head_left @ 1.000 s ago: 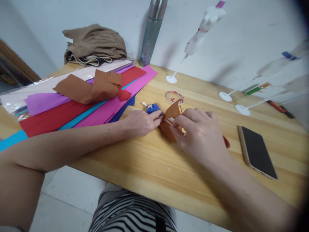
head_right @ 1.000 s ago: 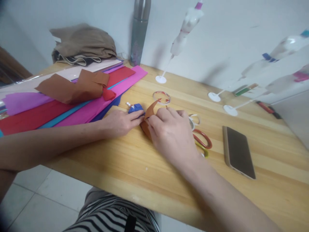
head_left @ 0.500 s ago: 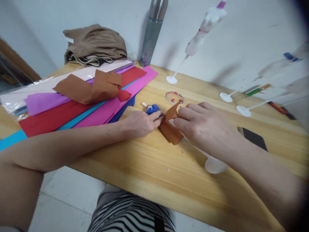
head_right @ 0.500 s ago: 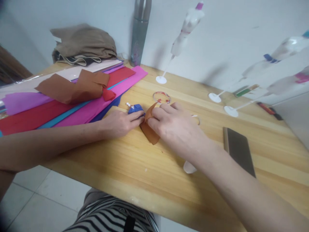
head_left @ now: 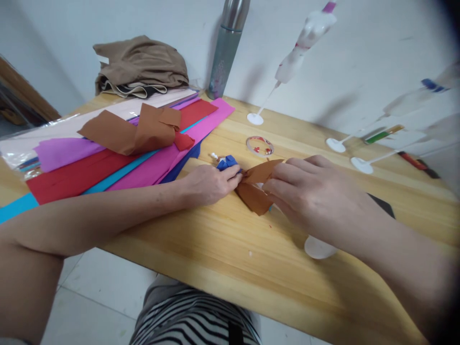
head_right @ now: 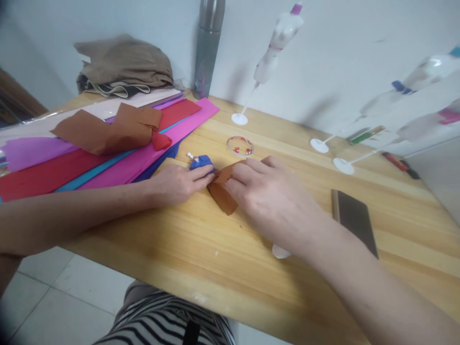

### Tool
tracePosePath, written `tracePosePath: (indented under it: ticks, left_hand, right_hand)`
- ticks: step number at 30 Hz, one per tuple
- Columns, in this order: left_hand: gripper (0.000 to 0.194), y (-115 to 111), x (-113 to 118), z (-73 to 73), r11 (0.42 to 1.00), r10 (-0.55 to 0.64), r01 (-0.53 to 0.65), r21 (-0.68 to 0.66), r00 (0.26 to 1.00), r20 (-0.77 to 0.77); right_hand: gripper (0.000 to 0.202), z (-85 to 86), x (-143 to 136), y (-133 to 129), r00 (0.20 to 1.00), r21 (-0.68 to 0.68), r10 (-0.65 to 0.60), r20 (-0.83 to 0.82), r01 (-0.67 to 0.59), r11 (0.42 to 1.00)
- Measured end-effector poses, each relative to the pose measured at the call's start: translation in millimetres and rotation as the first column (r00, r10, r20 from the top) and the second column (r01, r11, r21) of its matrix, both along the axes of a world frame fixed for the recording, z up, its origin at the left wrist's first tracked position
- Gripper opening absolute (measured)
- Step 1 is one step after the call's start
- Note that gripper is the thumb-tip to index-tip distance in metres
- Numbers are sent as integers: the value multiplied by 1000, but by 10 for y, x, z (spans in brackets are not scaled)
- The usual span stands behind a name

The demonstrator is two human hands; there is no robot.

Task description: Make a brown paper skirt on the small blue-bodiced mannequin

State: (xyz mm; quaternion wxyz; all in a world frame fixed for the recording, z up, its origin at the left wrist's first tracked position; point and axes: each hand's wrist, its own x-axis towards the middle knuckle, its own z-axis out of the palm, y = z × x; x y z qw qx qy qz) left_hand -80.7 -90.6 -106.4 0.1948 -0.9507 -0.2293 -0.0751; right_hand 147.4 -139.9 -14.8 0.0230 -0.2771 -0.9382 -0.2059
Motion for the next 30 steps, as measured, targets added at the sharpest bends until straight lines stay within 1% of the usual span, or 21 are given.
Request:
tracePosePath:
  ticks: [5, 8, 12, 15, 18, 21, 24, 25, 26, 27, 28, 29, 30]
  left_hand:
    - [45, 0, -8, 12, 1000, -3, 3, -24, 1000, -1]
    - [46, 1, -15, 21, 1000, 2, -2, -20, 1000, -16]
    - [47, 1, -10, 26, 1000, 17, -17, -14, 999, -47]
    - [49, 1, -4, 12, 1000, 18, -19, -15, 999, -40]
    - [48, 4, -4, -11, 1000, 14, -14, -2, 1000, -17]
    - [47, 8, -6, -18, 1000, 5, -5, 6, 1000, -2]
    - [48, 7, -6, 4, 1000, 8, -8, -6, 1000, -18]
    - [48, 5, -5, 14, 1000, 11, -11, -11, 1000, -26]
    - [48, 3, -5, 24, 1000, 13, -14, -16, 999, -35]
    - [48, 2, -5, 32, 1000, 14, -14, -19, 999, -39]
    - [48, 0, -5, 37, 1000, 13, -14, -24, 999, -41]
    - [48, 0, -6, 39, 999, 14, -15, -30, 999, -41]
    - [48, -1, -7, 38, 999, 17, -19, -35, 999, -42]
  right_hand:
    - [27, -33, 70, -55, 1000, -7, -22, -16, 22, 1000]
    - [28, -82, 82, -102, 1000, -11, -26, -5, 26, 1000]
    - [27, -119, 81, -143, 998, -18, -63, 11, 63, 998]
    - [26, -121, 83, -147, 999, 0, -47, 7, 47, 999]
    - [27, -115, 95, -162, 999, 26, -31, -8, 31, 999]
    - [31, -108, 121, -213, 999, 47, -40, -26, 41, 998]
    - [34, -112, 158, -272, 992, 31, -88, -91, 91, 995]
    - [33, -118, 170, -280, 982, -3, -126, -144, 127, 992]
    - [32, -126, 179, -277, 961, -66, -181, -209, 170, 983]
    - [30, -137, 185, -263, 927, -159, -259, -271, 223, 962]
    - [28, -148, 187, -238, 883, -274, -351, -312, 270, 923]
    - [26, -161, 182, -203, 835, -398, -446, -322, 308, 864]
    - [24, -173, 173, -163, 792, -516, -538, -289, 344, 784]
